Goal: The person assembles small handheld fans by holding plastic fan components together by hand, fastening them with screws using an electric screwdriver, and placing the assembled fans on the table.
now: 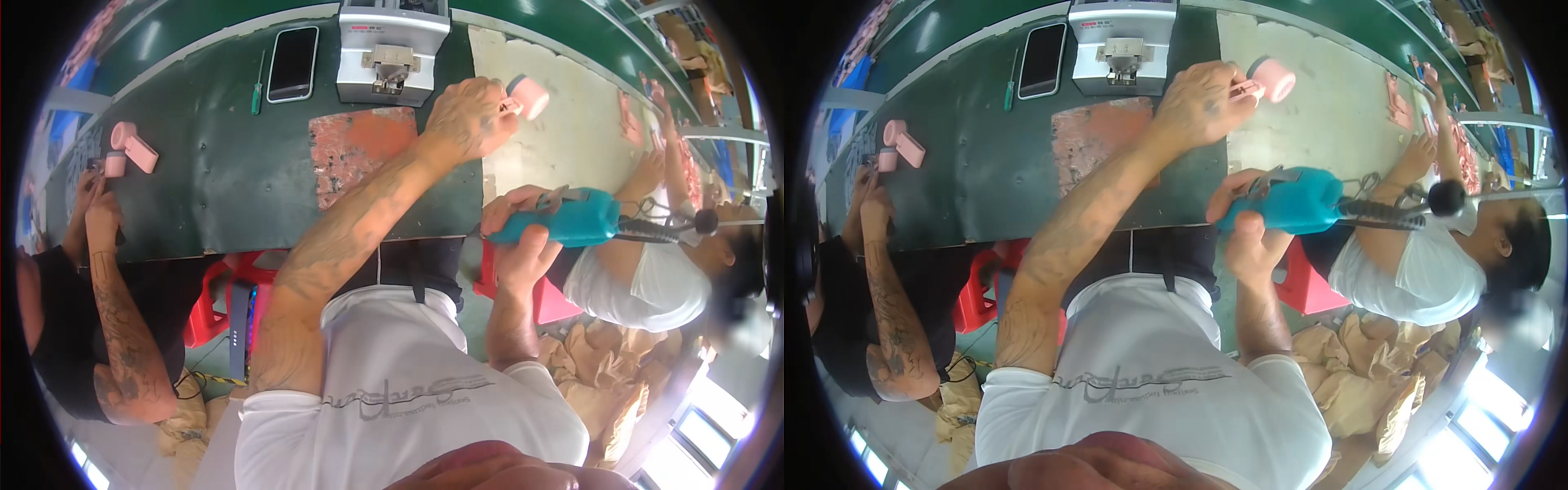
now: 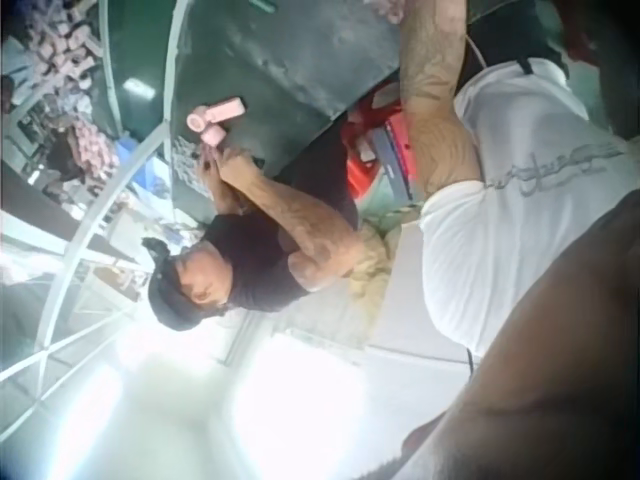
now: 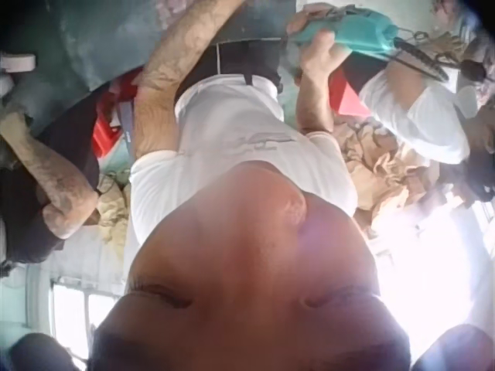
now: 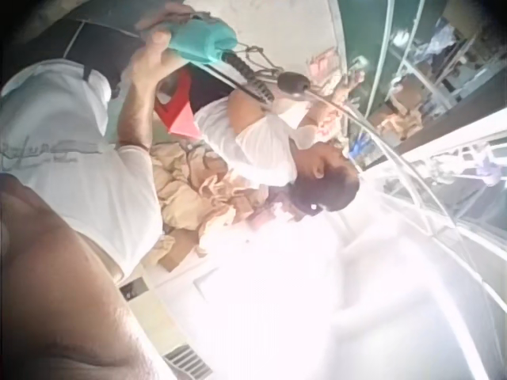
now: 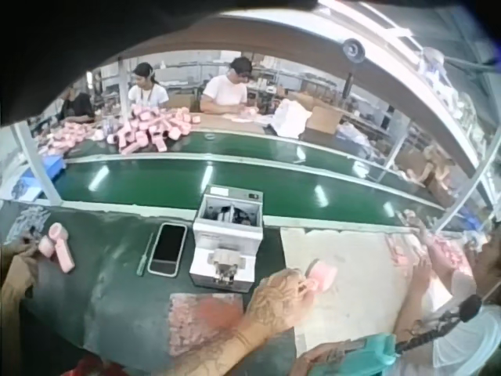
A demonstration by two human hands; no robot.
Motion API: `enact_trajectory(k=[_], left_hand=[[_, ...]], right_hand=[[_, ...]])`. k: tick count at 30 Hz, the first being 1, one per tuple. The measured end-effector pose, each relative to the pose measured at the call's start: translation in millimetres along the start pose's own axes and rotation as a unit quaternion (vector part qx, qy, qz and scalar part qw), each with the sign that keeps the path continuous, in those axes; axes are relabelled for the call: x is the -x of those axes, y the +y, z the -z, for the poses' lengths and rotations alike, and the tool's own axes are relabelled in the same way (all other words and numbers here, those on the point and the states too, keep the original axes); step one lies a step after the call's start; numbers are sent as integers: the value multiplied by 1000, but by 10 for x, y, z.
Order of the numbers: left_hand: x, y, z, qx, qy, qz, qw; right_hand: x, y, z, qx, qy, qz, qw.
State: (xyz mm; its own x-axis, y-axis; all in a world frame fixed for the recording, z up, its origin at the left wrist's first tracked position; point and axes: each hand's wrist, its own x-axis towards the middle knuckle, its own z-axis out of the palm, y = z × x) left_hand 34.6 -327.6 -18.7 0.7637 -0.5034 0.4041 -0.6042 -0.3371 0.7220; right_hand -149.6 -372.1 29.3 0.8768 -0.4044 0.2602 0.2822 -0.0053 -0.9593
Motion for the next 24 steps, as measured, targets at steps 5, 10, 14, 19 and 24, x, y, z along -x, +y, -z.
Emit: enact_trajectory(k=[5,10,14,19,24], left_hand=[[717,10,767,79,43,-89,992],[993,-152,1303,-66,-7,-89,994],[973,-277,1354,-77,-23,-94,992],[919,-506,1262,-65,-9,-70,995],[996,-459,1281,-82,2,-107,991]], right_hand=[[-220,-35,-77,-32,-8,-42,999],[-491,-70,-366,-100,-47,-32,993],[-998,-21,-860,-83,-36,48,995],[-1523,184,-1310,44,-14,167,985],[-1683,444,-1408,60,-27,188,980]])
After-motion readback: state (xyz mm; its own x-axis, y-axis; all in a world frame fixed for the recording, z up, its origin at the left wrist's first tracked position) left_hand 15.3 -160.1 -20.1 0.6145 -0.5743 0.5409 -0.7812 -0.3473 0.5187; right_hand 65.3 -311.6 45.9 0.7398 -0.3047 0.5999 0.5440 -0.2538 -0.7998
